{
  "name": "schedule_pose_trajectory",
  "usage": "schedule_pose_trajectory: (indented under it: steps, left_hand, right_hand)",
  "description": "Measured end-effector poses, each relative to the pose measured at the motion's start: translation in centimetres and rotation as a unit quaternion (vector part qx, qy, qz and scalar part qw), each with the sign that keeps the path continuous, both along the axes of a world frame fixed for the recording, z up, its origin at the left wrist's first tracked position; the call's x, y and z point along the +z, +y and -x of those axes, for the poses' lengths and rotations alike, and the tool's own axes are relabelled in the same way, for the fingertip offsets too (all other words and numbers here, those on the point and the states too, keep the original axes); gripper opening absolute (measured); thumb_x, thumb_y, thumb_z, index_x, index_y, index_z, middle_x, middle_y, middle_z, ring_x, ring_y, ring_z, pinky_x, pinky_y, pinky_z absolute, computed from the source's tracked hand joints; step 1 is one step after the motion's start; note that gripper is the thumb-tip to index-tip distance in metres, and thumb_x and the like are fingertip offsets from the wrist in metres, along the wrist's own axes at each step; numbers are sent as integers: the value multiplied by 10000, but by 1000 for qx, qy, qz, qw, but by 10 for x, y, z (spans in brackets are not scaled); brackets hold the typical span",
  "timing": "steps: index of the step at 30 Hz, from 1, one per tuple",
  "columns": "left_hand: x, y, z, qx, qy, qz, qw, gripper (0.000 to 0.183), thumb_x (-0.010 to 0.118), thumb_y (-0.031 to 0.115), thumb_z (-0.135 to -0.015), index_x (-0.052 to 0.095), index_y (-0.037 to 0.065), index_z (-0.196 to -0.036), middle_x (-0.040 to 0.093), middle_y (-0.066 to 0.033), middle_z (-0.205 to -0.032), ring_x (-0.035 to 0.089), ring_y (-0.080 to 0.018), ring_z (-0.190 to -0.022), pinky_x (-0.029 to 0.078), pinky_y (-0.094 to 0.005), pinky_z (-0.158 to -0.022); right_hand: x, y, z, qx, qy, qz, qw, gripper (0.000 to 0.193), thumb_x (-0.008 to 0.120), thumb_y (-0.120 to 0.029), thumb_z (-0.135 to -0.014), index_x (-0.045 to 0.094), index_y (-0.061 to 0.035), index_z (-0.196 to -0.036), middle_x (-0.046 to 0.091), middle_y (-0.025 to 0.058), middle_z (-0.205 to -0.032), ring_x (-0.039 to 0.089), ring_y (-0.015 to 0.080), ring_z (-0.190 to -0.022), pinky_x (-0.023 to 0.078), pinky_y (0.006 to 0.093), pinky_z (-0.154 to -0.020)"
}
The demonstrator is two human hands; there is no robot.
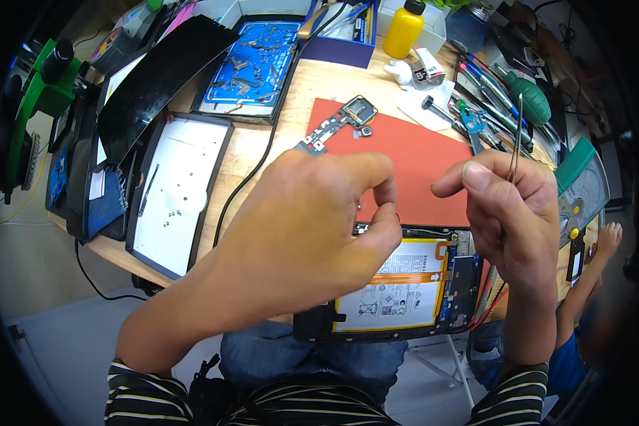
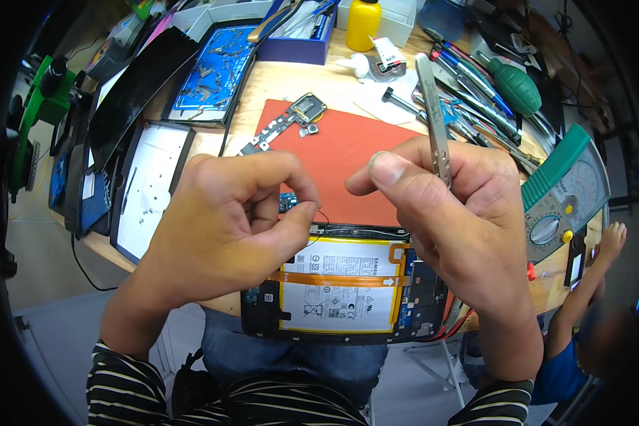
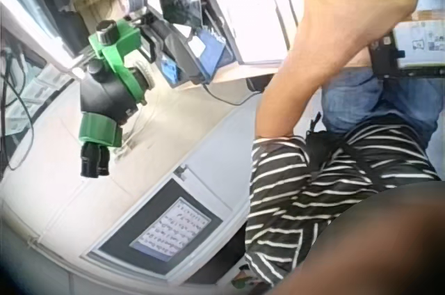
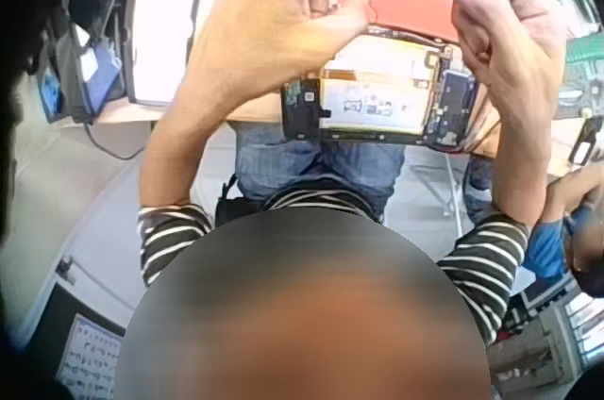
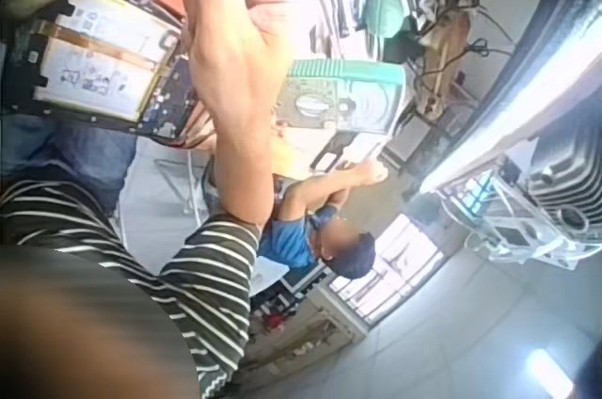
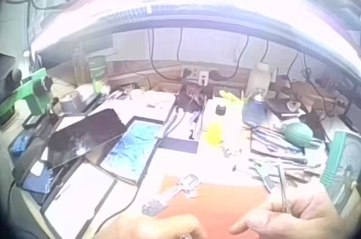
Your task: The person removes the back cover of a tablet and uses tweezers to detach and reattach internal ribbon cables and connectors. They handle the battery, motherboard, and display assembly while working on the device placed on their lap.
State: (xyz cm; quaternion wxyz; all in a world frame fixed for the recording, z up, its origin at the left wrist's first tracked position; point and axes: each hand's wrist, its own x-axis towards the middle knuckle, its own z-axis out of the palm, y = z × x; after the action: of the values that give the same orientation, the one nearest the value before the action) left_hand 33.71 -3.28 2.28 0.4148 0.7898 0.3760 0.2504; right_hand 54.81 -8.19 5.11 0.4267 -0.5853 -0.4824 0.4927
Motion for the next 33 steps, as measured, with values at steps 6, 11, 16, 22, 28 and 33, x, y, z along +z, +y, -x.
schedule_pose_trajectory:
  steps: [6,11,16,22,28,33]
  left_hand:
    - [-11,38,-32,-46,65,-29,996,62,687,68,-867,712,21,-834,470,15,-482,399,-52,-448,315,-281,-467]
    - [-18,25,-33,-33,105,-63,992,53,698,69,-881,705,21,-861,451,-31,-478,400,-95,-433,340,-296,-473]
    - [-22,6,-41,13,121,-79,989,28,695,31,-889,690,35,-916,494,-59,-534,452,-132,-437,375,-311,-474]
    - [-29,1,-40,26,110,-120,986,108,738,40,-881,694,66,-976,489,-35,-531,474,-140,-430,380,-318,-466]
    - [-28,0,-35,24,96,-116,988,140,776,53,-860,676,88,-952,564,-28,-586,542,-152,-463,414,-306,-468]
    - [-26,0,-30,5,131,-104,986,124,783,37,-844,673,59,-899,661,-66,-719,631,-195,-558,464,-315,-505]
  right_hand:
    - [-28,5,-17,26,-91,-9,995,144,753,-103,-926,725,35,-955,497,-88,-598,406,-17,-537,269,206,-499]
    - [-42,11,-24,70,-167,13,983,157,802,-76,-876,714,14,-970,457,-97,-604,351,-9,-565,269,219,-524]
    - [-45,13,-23,77,-190,1,979,124,799,-53,-843,703,-12,-908,440,-68,-572,337,7,-542,262,248,-504]
    - [-49,17,-20,70,-223,-26,972,121,800,-52,-812,689,-25,-851,425,-65,-556,333,14,-525,252,258,-495]
    - [-42,20,-17,67,-202,31,977,123,794,-67,-826,684,-18,-853,408,-71,-525,316,10,-506,234,253,-492]
    - [-44,19,-15,51,-176,35,982,115,794,-41,-834,684,-18,-860,413,-80,-540,319,4,-510,235,241,-495]
